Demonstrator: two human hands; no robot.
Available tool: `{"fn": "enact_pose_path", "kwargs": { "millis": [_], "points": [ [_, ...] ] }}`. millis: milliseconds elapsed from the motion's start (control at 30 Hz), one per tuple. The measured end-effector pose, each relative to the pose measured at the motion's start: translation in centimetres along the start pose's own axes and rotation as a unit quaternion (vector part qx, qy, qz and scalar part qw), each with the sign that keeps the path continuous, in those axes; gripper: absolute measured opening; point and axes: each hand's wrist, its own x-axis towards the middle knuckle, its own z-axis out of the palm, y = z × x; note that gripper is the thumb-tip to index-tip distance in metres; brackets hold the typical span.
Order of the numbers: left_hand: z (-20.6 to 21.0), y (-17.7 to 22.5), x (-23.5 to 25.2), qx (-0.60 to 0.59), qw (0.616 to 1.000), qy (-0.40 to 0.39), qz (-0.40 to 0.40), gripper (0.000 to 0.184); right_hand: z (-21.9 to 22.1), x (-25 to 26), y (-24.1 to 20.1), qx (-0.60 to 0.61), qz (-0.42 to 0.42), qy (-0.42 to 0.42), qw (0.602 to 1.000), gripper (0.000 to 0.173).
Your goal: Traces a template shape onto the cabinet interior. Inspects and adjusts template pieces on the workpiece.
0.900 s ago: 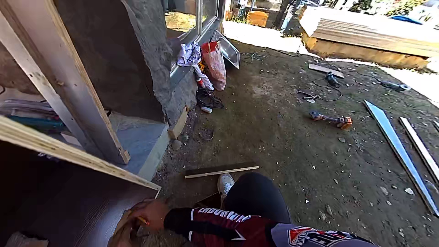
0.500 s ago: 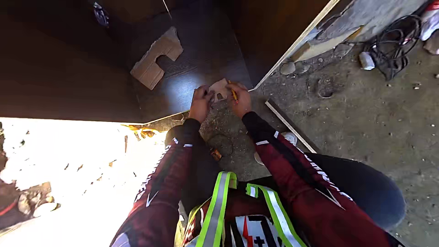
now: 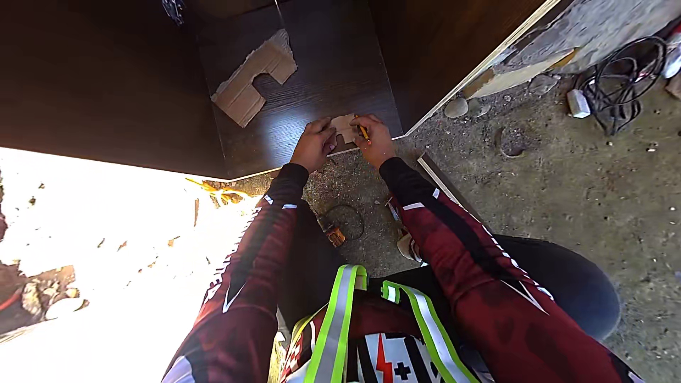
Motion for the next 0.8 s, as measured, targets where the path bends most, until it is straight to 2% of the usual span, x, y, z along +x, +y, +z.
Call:
{"fn": "enact_pose_path", "kwargs": {
  "millis": [233,400,700,800],
  "points": [
    [1.4,-1.6,-2.0,-0.078,0.996,0.044,0.003,0.041,0.2,-0.7,0.7,0.053,-0.025,-0.02,0.998,0.037],
    [1.1,-1.8,-2.3,-0.122,0.992,0.035,0.0,0.036,0.4,-1.3,1.3,0.069,-0.031,-0.016,0.997,0.038],
    [1.4,-2.1,-2.1,-0.106,0.994,0.035,0.003,0.033,0.4,-1.2,1.3,0.078,-0.03,-0.014,0.996,0.038],
    [1.5,-2.2,-2.2,-0.098,0.995,0.028,0.001,0.034,0.2,-1.2,0.9,0.073,-0.052,0.019,0.996,0.036]
  ]
}}
